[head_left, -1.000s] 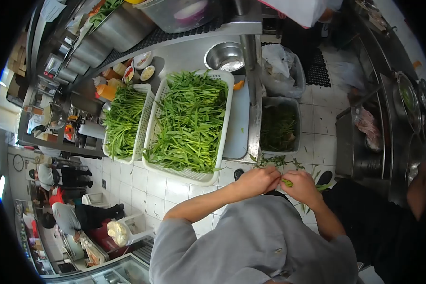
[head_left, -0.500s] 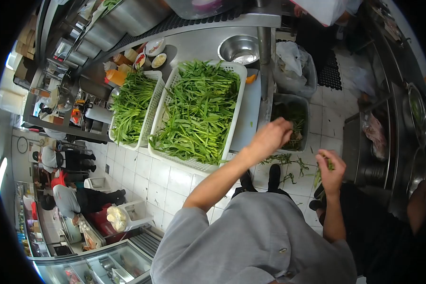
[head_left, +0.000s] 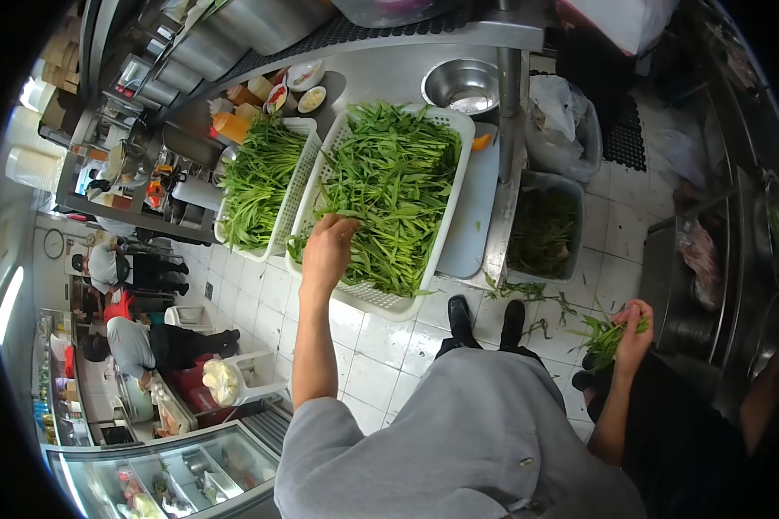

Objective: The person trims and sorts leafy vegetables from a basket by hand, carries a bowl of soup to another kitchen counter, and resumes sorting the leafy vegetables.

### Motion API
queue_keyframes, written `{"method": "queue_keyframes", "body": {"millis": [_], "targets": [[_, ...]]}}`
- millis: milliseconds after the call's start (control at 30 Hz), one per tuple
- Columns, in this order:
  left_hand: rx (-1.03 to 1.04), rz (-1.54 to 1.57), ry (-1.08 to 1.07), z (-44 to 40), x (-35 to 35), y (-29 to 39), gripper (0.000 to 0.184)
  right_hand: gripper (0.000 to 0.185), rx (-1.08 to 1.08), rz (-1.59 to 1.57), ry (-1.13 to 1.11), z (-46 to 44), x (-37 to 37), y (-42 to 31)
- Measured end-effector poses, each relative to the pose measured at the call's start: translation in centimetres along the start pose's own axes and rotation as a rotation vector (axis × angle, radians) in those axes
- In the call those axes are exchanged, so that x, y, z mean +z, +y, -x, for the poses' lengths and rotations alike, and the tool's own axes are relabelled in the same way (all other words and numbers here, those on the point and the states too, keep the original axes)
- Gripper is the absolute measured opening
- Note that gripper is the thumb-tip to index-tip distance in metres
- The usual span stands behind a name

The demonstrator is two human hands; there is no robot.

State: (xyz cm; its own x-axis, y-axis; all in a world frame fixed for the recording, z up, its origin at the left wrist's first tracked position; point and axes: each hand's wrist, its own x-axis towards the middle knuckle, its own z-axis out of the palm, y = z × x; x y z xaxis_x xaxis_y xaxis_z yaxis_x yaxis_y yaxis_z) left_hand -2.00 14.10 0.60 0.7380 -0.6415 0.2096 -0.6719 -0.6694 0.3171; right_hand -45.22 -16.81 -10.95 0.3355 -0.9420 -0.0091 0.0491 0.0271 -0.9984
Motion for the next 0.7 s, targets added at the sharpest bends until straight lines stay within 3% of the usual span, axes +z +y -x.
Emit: {"method": "queue_keyframes", "body": {"millis": [33, 200, 500, 700], "targets": [[0.033, -0.033, 0.005, 0.3, 0.2, -0.5, 0.020, 0.017, -0.016, -0.073, -0.002, -0.2, 0.4, -0.1], [0.101, -0.128, -0.046, 0.3, 0.6, -2.3, 0.027, 0.015, 0.015, 0.132, -0.039, -1.8, 1.6, -1.5], [0.119, -0.191, -0.056, -0.4, 0.3, -4.2, 0.025, 0.014, 0.067, 0.177, -0.044, -1.4, 2.1, -2.3], [0.104, -0.023, -0.111, -0.6, -2.4, -4.0, 0.019, 0.014, 0.071, 0.185, -0.020, -0.9, 1.7, -2.2]]}}
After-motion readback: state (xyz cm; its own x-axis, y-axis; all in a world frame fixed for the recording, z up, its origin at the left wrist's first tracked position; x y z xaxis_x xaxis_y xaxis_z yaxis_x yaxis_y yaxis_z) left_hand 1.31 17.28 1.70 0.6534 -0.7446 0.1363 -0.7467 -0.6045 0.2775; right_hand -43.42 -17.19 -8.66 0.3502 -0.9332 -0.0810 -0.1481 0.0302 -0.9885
